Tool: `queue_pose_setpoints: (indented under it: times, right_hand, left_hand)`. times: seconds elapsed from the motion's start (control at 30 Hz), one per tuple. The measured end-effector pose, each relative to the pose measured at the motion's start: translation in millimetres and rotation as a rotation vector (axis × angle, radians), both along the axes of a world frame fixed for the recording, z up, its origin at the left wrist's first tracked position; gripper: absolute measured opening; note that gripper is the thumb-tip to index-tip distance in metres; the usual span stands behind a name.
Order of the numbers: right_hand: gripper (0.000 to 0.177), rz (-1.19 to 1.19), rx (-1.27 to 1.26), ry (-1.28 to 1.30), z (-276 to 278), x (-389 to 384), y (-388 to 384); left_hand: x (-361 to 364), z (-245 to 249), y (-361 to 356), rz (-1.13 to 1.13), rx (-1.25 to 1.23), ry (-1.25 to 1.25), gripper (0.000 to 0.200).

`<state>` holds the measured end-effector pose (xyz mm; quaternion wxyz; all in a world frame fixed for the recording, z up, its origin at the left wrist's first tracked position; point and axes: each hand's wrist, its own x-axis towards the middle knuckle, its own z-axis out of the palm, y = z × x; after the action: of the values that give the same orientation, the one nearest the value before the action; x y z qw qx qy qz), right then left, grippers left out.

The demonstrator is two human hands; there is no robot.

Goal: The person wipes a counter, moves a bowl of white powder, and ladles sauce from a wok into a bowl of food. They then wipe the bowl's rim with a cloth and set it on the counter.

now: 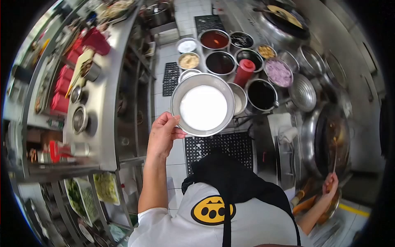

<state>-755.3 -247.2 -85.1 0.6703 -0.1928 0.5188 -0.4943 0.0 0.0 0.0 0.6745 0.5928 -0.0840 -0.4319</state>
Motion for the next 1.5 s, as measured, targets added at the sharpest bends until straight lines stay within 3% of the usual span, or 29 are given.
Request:
queue_pose_setpoints:
  times: [0.07,0.1,0.17,0.23,0.43,0.47,0.53,0.57,0.63,0.67,0.7,0.77,0.83,0.87,0.9,1.0,1.03,1.13,1.23,1.3,1.33,1.5]
  right_hand:
    - [0.006,0.18,-0.031,0.497,-25.2,33.4,6.5]
    - [0.006,0.048,-0.095,0.833,97.1,17.9,9.7]
    - [0.01,-0.013,0.029,0.677,89.2,50.3,41.7]
    - [0.018,0.046,0.075,0.0,66.5,14.9,47.2]
    - [0.037,0.106,0.026,0.711,73.8,40.1,25.6]
    - [0.039,0.391,0.097,0.695,65.0,-15.6,3.2]
    - [0.046,0.385,-0.187,1.726,62.9,-49.1,-40.8]
    - [0.052,0.273,-0.372,1.847,74.1,-41.3,-57.6]
    - [0.055,0.122,-0.688,1.397,109.7,73.4,-65.1]
    - [0.055,0.168,-0.733,1.069,140.9,176.6,-43.8]
    - [0.052,0.315,-0.784,0.906,162.9,280.7,-11.4]
    - [0.043,0.52,-0.9,0.886,155.8,425.0,21.4]
    - [0.043,0.872,-0.921,0.671,142.5,550.2,71.1]
    - [0.043,1.041,-0.998,0.736,142.3,600.5,99.6]
    - [0.043,1.141,-1.175,0.746,127.1,641.7,113.7]
    - [0.04,1.413,-1.188,0.524,113.1,750.3,170.3]
    - [0.04,1.499,-1.15,0.446,114.0,777.2,190.6]
    - [0.039,1.693,-1.411,0.224,145.0,863.4,235.0]
    - [0.035,1.688,-1.68,-0.191,225.0,952.0,271.0]
    - [0.033,1.393,-1.914,-0.485,279.4,1010.8,310.2]
    - [0.031,1.375,-1.98,-0.635,314.0,1038.1,333.3]
    - [0.031,1.106,-2.274,-0.805,429.5,1157.1,469.3]
  left_hand:
    - [8.0,7.7,11.8,0.103,0.046,-0.066,0.019]
    - [-42.7,-19.8,9.3,0.152,-0.051,0.083,0.02]
    - [-34.9,-13.8,35.3,0.223,-0.034,0.049,0.02]
    - [-32.8,-16.4,48.7,0.266,0.01,0.015,0.019]
    - [-31.7,-49.1,82.9,0.342,0.041,0.084,0.018]
    - [-28.9,-56.3,93.2,0.349,0.034,0.087,0.018]
    - [-24.9,-56.0,113.1,0.422,0.037,0.109,0.019]
    - [-21.7,-56.7,123.1,0.459,0.035,0.123,0.019]
    - [-9.5,-60.8,151.2,0.546,0.049,0.098,0.02]
    - [-1.7,-65.5,169.7,0.585,0.06,0.084,0.02]
    - [5.1,-69.0,187.9,0.613,0.072,0.072,0.02]
    - [19.5,-70.5,222.6,0.701,0.083,0.03,0.021]
    - [32.4,-73.6,258.2,0.774,0.107,-0.003,0.02]
    - [38.4,-73.5,271.9,0.811,0.13,-0.005,0.02]
    - [44.8,-75.0,285.4,0.858,0.149,-0.009,0.02]
    - [61.1,-87.9,324.0,0.963,0.066,0.028,0.019]
    - [62.2,-90.3,334.2,0.992,0.068,0.059,0.018]
    - [78.3,-96.5,349.4,1.052,0.1,0.077,0.018]
    - [89.3,-98.8,351.8,1.118,0.083,0.069,0.018]
    - [89.3,-100.1,344.9,1.182,0.086,0.074,0.019]
    - [89.8,-96.2,340.0,1.216,0.105,0.072,0.019]
    - [87.2,-101.2,322.0,1.411,0.031,0.046,0.02]
